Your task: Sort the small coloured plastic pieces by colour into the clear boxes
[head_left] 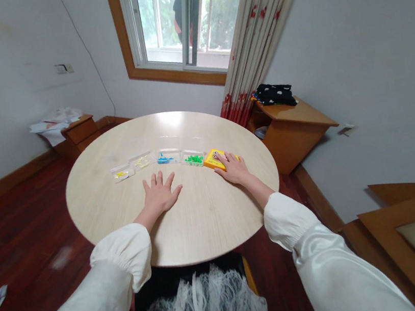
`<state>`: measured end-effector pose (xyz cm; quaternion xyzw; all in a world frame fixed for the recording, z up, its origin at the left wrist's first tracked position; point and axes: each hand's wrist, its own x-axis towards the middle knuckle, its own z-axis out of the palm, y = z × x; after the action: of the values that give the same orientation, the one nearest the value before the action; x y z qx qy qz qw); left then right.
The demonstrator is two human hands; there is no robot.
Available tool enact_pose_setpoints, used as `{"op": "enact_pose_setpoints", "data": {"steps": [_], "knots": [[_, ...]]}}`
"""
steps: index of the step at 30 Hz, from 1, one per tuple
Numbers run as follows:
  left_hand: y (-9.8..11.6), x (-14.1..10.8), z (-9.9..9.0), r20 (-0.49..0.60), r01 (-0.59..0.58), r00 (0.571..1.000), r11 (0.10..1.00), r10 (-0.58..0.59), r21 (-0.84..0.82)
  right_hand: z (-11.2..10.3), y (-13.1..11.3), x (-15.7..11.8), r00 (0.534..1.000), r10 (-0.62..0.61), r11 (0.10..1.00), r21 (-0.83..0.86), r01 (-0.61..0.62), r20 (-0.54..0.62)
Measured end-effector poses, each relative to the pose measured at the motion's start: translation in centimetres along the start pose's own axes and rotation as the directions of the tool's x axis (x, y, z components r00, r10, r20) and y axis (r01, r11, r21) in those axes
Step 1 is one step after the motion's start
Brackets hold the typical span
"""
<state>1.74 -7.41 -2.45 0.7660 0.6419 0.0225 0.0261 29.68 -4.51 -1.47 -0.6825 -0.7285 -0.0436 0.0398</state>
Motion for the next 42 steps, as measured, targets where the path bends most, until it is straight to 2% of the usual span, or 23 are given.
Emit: {"op": "enact_pose_setpoints", "data": {"steps": [11, 20, 24, 26, 28, 30, 32, 35, 38, 40, 42], "knots": [[0.0, -0.1, 0.0, 0.001, 0.003, 1.0, 1.0, -0.003, 0.006, -0.1, -0.5, 1.3, 0.999, 0.017, 1.0, 0.02, -0.018, 0.045], [0.0, 0.0, 0.2, -0.012, 0.003, 1.0, 1.0, -0.003, -0.01, 0.3, 3.7, 0.6, 0.97, 0.242, 0.97, 0.01, -0.242, 0.018], [0.1, -0.1, 0.3, -0.011, 0.0, 1.0, 1.0, 0.0, -0.01, -0.2, 3.9, 0.9, 0.96, 0.271, 0.962, 0.019, -0.273, 0.072], [0.1, 0.0, 0.3, -0.011, -0.001, 1.0, 1.0, 0.001, -0.011, -0.9, 2.8, 1.5, 0.976, 0.21, 0.976, 0.047, -0.213, 0.063], [0.1, 0.0, 0.3, -0.012, 0.0, 1.0, 1.0, 0.0, -0.013, -1.9, 1.1, 2.7, 0.999, 0.044, 0.995, 0.095, -0.043, -0.009], [0.1, 0.0, 0.4, -0.013, 0.0, 1.0, 1.0, 0.0, -0.015, -2.8, -1.1, 4.4, 0.996, -0.081, 0.986, 0.142, 0.086, -0.039], [0.0, 0.0, 0.3, -0.013, -0.002, 1.0, 1.0, 0.002, -0.016, -3.5, -3.3, 6.3, 0.987, -0.158, 0.974, 0.158, 0.16, -0.025], [0.1, 0.0, 0.2, -0.012, -0.003, 1.0, 1.0, 0.002, -0.017, -4.1, -5.7, 8.7, 0.978, -0.207, 0.97, 0.137, 0.203, 0.013], [0.1, -0.1, 0.0, -0.01, -0.004, 1.0, 1.0, 0.003, -0.021, -4.1, -6.9, 9.4, 0.974, -0.214, 0.975, 0.071, 0.209, 0.077], [0.2, -0.1, 0.0, -0.01, 0.0, 1.0, 1.0, 0.0, -0.023, -4.0, -7.2, 8.9, 0.971, -0.234, 0.972, 0.033, 0.233, 0.055], [0.2, -0.1, 0.0, -0.013, 0.003, 1.0, 1.0, -0.003, -0.022, -3.6, -7.4, 7.9, 0.962, -0.274, 0.961, 0.014, 0.274, -0.015]]}}
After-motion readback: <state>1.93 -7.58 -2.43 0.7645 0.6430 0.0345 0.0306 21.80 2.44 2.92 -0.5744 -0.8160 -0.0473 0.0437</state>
